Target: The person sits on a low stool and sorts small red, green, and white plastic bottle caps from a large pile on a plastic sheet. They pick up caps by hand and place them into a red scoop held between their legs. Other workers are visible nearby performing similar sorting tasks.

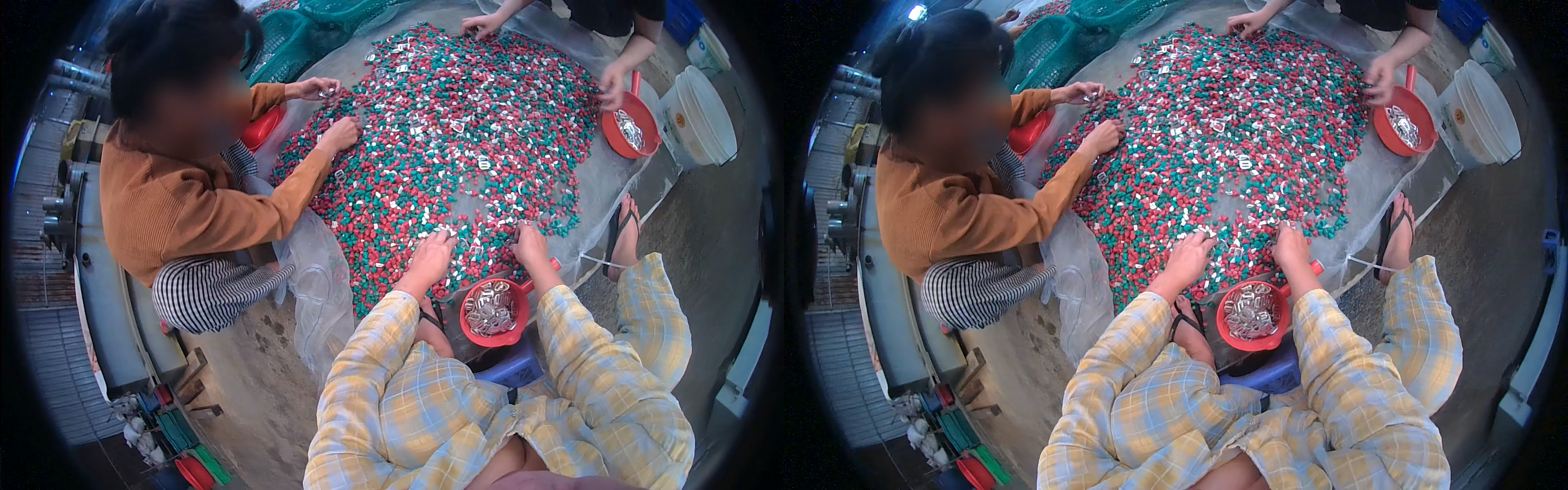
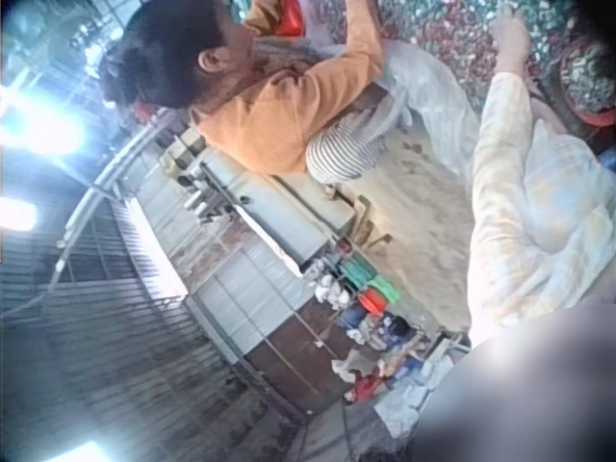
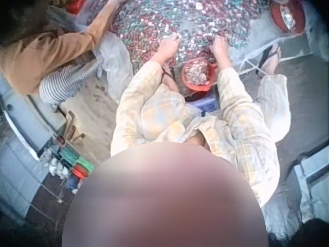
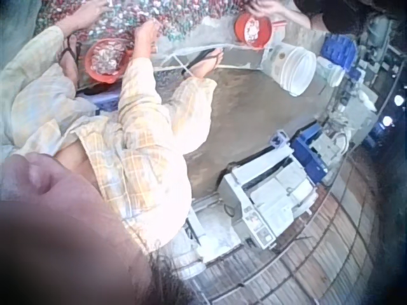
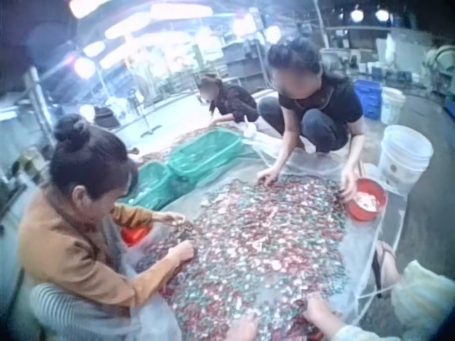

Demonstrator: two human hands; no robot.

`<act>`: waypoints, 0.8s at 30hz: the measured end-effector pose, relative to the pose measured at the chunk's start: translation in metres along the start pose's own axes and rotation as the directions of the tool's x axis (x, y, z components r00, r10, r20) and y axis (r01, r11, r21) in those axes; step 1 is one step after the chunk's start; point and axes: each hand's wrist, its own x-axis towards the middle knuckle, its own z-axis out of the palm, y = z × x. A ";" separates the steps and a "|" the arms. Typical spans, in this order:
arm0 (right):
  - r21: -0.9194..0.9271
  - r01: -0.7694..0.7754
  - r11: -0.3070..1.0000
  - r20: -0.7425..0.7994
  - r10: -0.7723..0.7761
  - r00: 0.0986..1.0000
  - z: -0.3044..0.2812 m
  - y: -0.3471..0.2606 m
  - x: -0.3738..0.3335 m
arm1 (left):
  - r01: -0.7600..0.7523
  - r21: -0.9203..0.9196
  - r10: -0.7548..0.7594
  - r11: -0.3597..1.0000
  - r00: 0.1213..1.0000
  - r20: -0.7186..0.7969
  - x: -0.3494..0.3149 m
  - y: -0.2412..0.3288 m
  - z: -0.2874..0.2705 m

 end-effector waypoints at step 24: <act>-0.025 0.281 0.959 -0.022 -0.282 0.959 -0.003 -0.070 0.019 | 0.404 -0.663 -0.540 0.630 0.841 -0.001 -0.032 -0.027 -0.015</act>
